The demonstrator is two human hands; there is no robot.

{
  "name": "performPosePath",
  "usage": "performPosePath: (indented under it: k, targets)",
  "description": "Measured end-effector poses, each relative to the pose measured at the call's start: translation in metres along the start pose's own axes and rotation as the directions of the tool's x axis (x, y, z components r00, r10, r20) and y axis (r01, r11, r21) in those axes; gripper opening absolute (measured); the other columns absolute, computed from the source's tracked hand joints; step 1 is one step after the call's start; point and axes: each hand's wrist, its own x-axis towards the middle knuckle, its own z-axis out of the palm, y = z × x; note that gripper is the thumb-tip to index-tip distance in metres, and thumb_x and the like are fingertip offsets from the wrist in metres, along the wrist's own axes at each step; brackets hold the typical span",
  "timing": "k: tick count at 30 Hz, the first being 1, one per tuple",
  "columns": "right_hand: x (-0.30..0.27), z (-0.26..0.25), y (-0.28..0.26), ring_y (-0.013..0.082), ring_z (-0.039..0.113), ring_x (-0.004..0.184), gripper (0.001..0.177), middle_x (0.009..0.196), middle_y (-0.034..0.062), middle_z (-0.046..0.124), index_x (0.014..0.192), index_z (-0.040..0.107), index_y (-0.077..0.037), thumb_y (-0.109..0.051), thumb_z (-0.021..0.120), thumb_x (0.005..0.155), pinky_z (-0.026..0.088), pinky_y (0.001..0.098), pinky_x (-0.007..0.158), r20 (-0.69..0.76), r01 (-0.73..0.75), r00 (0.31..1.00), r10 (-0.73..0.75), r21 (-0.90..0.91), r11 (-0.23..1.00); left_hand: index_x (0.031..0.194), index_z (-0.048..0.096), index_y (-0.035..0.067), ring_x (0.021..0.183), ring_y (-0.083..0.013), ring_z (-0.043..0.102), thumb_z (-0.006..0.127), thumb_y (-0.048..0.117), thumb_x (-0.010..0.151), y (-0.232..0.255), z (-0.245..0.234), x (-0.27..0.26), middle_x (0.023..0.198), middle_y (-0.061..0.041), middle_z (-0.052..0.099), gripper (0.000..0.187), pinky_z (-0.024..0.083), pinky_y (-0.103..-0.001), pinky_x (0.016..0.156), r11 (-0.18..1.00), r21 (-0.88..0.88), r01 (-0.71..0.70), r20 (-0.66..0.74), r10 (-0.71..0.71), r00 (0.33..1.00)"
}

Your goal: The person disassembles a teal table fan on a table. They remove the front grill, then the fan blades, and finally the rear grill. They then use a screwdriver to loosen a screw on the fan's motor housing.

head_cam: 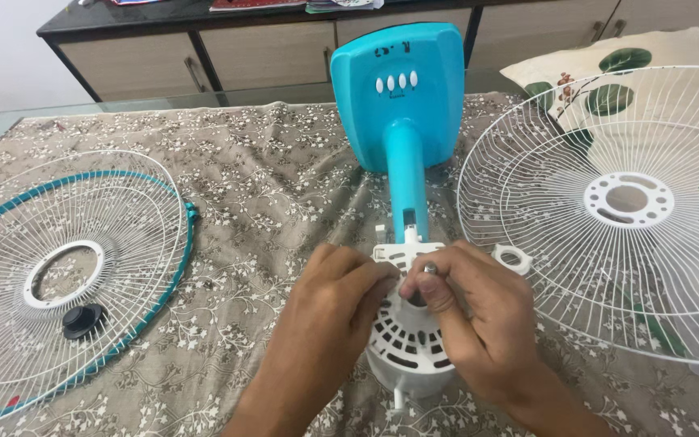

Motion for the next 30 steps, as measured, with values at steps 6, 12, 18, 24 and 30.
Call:
performPosePath:
  k: [6,12,18,24,30]
  targets:
    - [-0.001,-0.001,0.000,0.0095,0.073,0.070,0.023,0.083,0.0049,0.072,0.093,0.072,-0.003,-0.018,0.057,0.103,0.059,0.0237,0.061,-0.026,0.043,0.999,-0.042,0.025,0.999,0.097,0.075,0.001,0.089,-0.0272,0.062,0.073,0.006,0.085,0.002,-0.003,0.002,0.093,-0.010,0.070,0.013,0.051,-0.040,0.076,0.999,-0.016,0.030,0.025,-0.030,0.999]
    - [0.000,-0.006,-0.015,0.0095,0.072,0.067,0.023,0.076,0.0020,0.075,0.090,0.074,-0.005,-0.021,0.061,0.098,0.056,0.0248,0.055,0.038,-0.104,0.993,0.109,-0.099,0.990,0.095,0.076,0.004,0.087,-0.0239,0.066,0.073,0.007,0.084,0.002,-0.018,0.001,0.087,-0.009,0.072,0.012,0.053,-0.038,0.076,0.982,-0.088,0.166,0.135,-0.153,0.979]
    - [-0.006,0.004,-0.025,0.0089,0.073,0.066,0.023,0.077,0.0032,0.073,0.091,0.073,-0.003,-0.019,0.059,0.099,0.056,0.0250,0.057,-0.092,-0.136,0.988,0.126,-0.118,0.984,0.094,0.078,0.006,0.089,-0.0234,0.066,0.075,0.008,0.083,0.001,-0.015,0.001,0.089,-0.007,0.074,0.012,0.052,-0.038,0.078,0.992,-0.040,0.121,0.188,-0.111,0.976]
    - [-0.008,0.007,-0.021,0.0085,0.072,0.069,0.022,0.081,0.0038,0.073,0.092,0.072,-0.002,-0.016,0.059,0.101,0.056,0.0235,0.060,-0.113,-0.109,0.988,0.105,-0.028,0.994,0.092,0.076,0.002,0.088,-0.0253,0.065,0.074,0.006,0.081,0.005,-0.017,-0.002,0.088,-0.010,0.072,0.011,0.053,-0.040,0.076,0.995,-0.026,0.097,0.187,-0.090,0.978]
    - [-0.003,-0.003,-0.019,0.0085,0.075,0.064,0.024,0.076,0.0032,0.077,0.088,0.076,-0.004,-0.021,0.061,0.097,0.056,0.0236,0.052,0.005,-0.214,0.977,0.214,-0.016,0.977,0.092,0.076,0.003,0.086,-0.0241,0.066,0.074,0.007,0.082,0.009,-0.023,0.000,0.086,-0.009,0.072,0.011,0.053,-0.039,0.076,0.994,-0.010,0.110,0.231,-0.105,0.967]
